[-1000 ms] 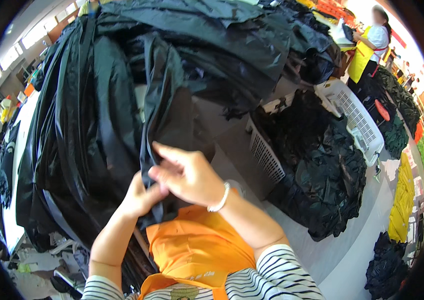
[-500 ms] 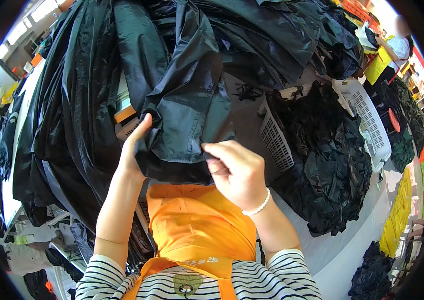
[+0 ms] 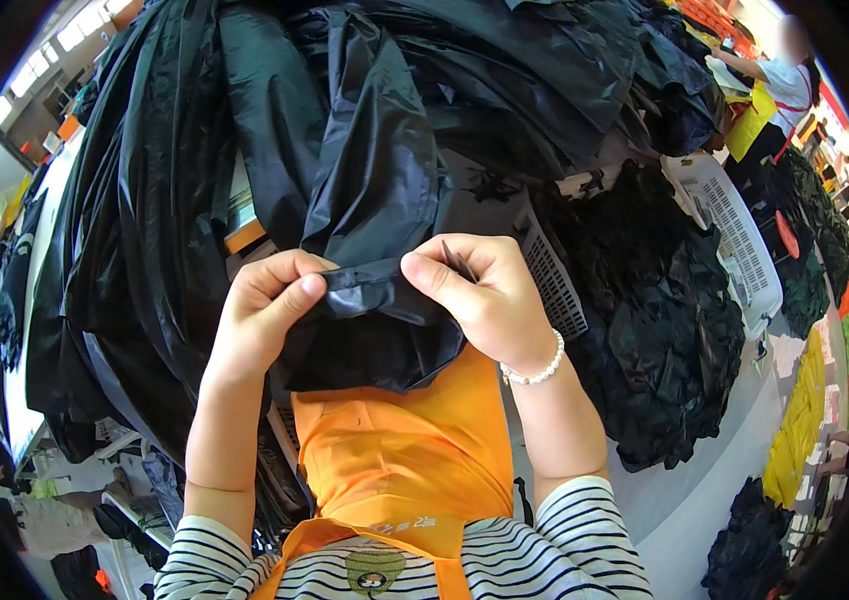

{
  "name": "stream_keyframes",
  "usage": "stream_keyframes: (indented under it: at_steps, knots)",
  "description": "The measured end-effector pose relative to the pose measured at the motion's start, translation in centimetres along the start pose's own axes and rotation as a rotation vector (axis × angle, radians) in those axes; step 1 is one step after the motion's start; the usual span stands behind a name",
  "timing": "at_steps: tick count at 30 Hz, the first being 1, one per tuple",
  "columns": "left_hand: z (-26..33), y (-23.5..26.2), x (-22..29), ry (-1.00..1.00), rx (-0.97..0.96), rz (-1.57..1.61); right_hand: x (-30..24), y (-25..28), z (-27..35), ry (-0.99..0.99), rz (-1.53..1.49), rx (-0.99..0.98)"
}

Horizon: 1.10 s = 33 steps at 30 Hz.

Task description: The person inspects multiple black garments by hand, unfolding them, checking seams and hems, and turning them over. The person handles each item individually, then places it back on the pile.

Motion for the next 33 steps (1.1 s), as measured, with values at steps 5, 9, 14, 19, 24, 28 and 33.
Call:
stream_keyframes:
  at_steps: [5, 9, 14, 19, 24, 28, 33]
  knots:
    - [-0.3, 0.2, -0.1, 0.007, -0.064, 0.101, 0.4, -0.1, 0.1, -0.007, -0.088, -0.033]
    - [-0.7, -0.5, 0.2, 0.046, -0.131, 0.191, 0.3, -0.1, 0.1, 0.012, -0.021, -0.015]
    - [-0.9, -0.7, 0.1, 0.100, -0.016, 0.285, -0.7, -0.8, 1.5, 0.271, 0.552, 0.302]
    - [-1.2, -0.8, -0.6, 0.109, -0.006, 0.240, -1.1, -1.7, 1.2, 0.418, 0.772, 0.173]
    - [-1.3, -1.3, -0.5, 0.148, 0.064, 0.156, -1.0, -1.9, 1.0, 0.387, 0.802, 0.148]
    - [-1.5, -2.1, -0.1, 0.149, 0.026, 0.166, -1.4, -2.5, 1.3, 0.379, 0.674, 0.086]
    - [-1.2, -1.4, -0.4, 0.186, 0.024, 0.118, -1.0, -1.2, -0.3, 0.428, 0.739, 0.229]
Point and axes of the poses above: each hand's wrist, its own z-axis away from the middle knuckle, its own y-axis out of the back of the hand, x = y × z, the point moved 2 cm from there along -z, towards the middle knuckle, and after that the axes turned 14 degrees about -x, right-handed, at the moved point
